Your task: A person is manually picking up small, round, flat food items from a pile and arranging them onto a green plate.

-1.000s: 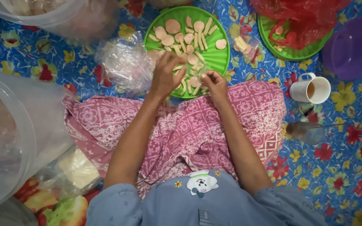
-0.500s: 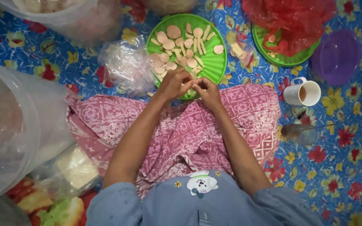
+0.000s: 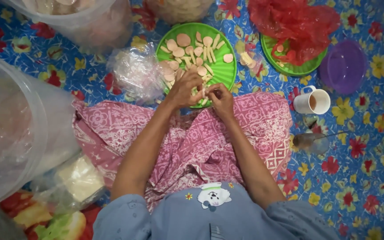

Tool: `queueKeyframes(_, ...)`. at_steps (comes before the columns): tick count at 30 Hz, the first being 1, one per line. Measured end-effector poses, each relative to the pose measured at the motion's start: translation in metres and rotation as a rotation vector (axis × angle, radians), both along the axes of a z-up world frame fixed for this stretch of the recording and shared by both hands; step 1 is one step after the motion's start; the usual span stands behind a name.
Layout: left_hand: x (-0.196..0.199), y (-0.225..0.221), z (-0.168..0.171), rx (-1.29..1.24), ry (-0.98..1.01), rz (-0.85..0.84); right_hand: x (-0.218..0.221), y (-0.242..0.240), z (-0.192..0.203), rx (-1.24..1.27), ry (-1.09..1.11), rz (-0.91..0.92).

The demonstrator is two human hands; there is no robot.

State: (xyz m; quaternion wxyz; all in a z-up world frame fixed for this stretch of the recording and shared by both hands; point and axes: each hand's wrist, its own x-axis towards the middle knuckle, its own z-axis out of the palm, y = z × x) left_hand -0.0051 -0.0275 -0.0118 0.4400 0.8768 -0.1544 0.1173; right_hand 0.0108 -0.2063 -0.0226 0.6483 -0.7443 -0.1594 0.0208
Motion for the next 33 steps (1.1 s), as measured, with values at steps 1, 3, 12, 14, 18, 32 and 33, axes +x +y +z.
queueKeyframes(1, 0.000, 0.001, 0.000, -0.001, -0.004, 0.001, -0.001, 0.000, 0.001, -0.001, -0.004, 0.001)
queueKeyframes(3, 0.001, 0.003, -0.001, -0.029, 0.083, 0.017, -0.002, 0.001, 0.003, -0.065, -0.170, 0.026)
queueKeyframes(12, 0.005, 0.006, -0.013, -0.129, 0.060, -0.022, -0.003, -0.009, -0.010, -0.040, 0.058, 0.063)
queueKeyframes(14, 0.000, 0.009, 0.005, -0.190, 0.090, -0.007, -0.004, -0.008, -0.005, -0.035, 0.138, 0.036)
queueKeyframes(18, 0.000, 0.013, 0.020, -0.384, 0.161, 0.061, -0.003, -0.007, 0.000, 0.000, 0.394, -0.049)
queueKeyframes(32, 0.000, 0.003, 0.018, -0.508, 0.178, -0.049, 0.004, -0.010, -0.014, 0.014, 0.547, -0.041)
queueKeyframes(33, -0.001, 0.002, 0.019, -0.529, 0.211, -0.042, 0.002, -0.009, -0.009, 0.011, 0.547, -0.038)
